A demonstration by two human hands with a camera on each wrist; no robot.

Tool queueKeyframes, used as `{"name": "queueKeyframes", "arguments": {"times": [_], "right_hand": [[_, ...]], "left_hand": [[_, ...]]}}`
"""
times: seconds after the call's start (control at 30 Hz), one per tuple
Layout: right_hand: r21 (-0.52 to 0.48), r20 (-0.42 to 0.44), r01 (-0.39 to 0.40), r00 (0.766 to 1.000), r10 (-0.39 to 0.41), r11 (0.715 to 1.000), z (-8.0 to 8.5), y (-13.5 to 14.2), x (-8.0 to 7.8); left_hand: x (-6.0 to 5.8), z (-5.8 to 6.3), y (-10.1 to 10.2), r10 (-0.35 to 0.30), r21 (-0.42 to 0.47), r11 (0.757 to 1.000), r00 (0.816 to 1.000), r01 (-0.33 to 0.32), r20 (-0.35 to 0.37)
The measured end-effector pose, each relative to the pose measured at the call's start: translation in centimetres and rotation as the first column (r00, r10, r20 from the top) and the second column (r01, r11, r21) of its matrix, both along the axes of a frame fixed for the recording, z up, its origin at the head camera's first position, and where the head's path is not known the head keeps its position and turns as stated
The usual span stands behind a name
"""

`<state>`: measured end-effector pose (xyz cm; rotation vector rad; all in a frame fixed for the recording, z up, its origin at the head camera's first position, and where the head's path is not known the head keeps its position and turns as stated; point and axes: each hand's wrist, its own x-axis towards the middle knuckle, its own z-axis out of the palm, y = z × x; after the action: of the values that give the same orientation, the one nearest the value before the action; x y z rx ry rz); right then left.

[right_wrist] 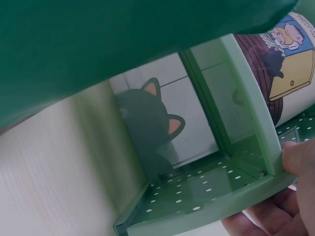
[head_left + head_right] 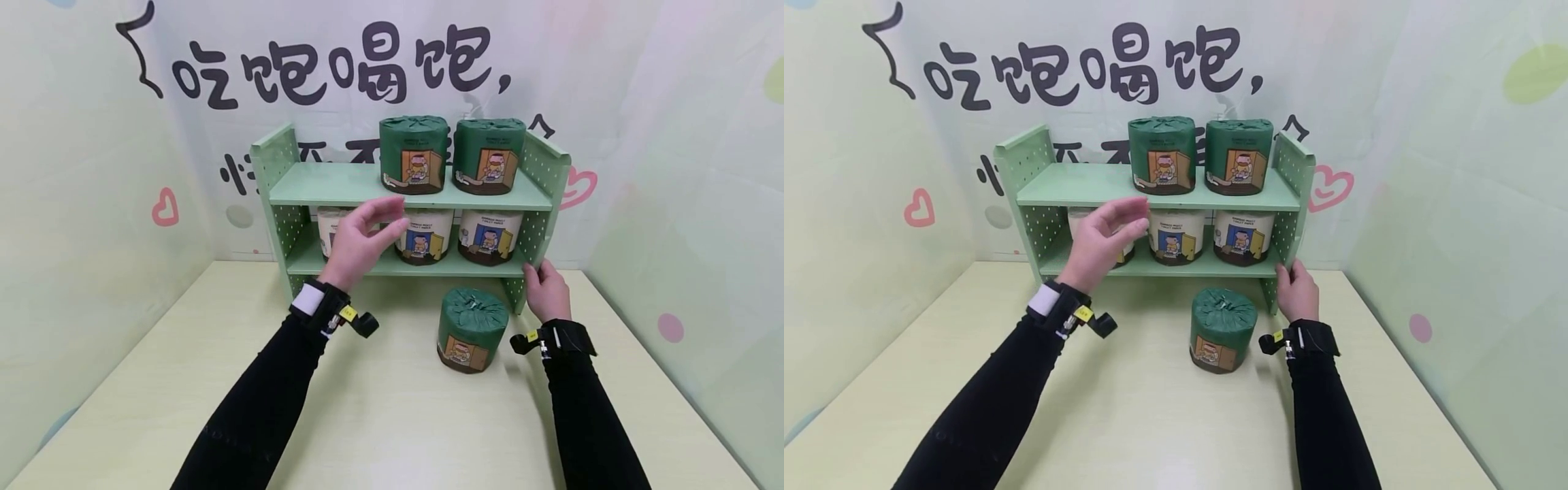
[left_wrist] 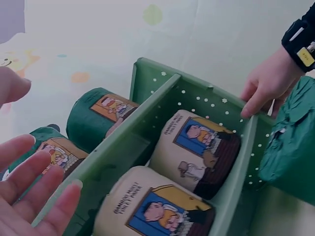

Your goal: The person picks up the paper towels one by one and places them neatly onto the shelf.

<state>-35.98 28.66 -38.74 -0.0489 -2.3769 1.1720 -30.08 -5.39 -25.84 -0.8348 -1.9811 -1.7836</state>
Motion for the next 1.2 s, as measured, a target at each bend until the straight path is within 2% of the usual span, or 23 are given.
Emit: {"name": "queueKeyframes", "arguments": {"times": [0.27, 0.6, 0.7, 0.83, 0.93, 1.1, 1.2], "right_hand": [[-0.003, 0.008, -0.005, 1.0, 0.005, 1.0, 0.0, 0.0, 0.0], [-0.007, 0.002, -0.007, 1.0, 0.007, 1.0, -0.1, 0.1, -0.1], [-0.01, 0.007, -0.007, 1.0, 0.007, 1.0, -0.2, 0.1, -0.2], [-0.011, 0.013, -0.007, 1.0, 0.007, 1.0, -0.3, 0.2, -0.3], [-0.012, 0.013, -0.008, 1.0, 0.008, 1.0, -0.3, 0.3, -0.3], [-0.007, 0.015, -0.008, 1.0, 0.008, 1.0, -0.4, 0.3, -0.2], [0.003, 0.009, -0.007, 1.0, 0.007, 1.0, -0.3, 0.3, -0.2]], "left_hand": [[0.3, -3.3, 0.5, -0.083, 0.015, 0.996, 0.996, 0.083, 0.026], [0.5, -6.9, 1.4, -0.108, 0.008, 0.994, 0.99, 0.108, 0.095], [0.0, -8.6, 1.8, -0.115, -0.003, 0.993, 0.986, 0.116, 0.121], [-1.2, -11.3, 2.6, -0.128, -0.056, 0.988, 0.971, 0.142, 0.2], [-1.5, -12.8, 3.3, -0.145, -0.114, 0.977, 0.955, 0.18, 0.259], [-1.4, -14.6, 4.3, -0.152, -0.187, 0.956, 0.928, 0.226, 0.341], [-1.3, -15.3, 5.0, -0.144, -0.234, 0.942, 0.918, 0.242, 0.368]]}}
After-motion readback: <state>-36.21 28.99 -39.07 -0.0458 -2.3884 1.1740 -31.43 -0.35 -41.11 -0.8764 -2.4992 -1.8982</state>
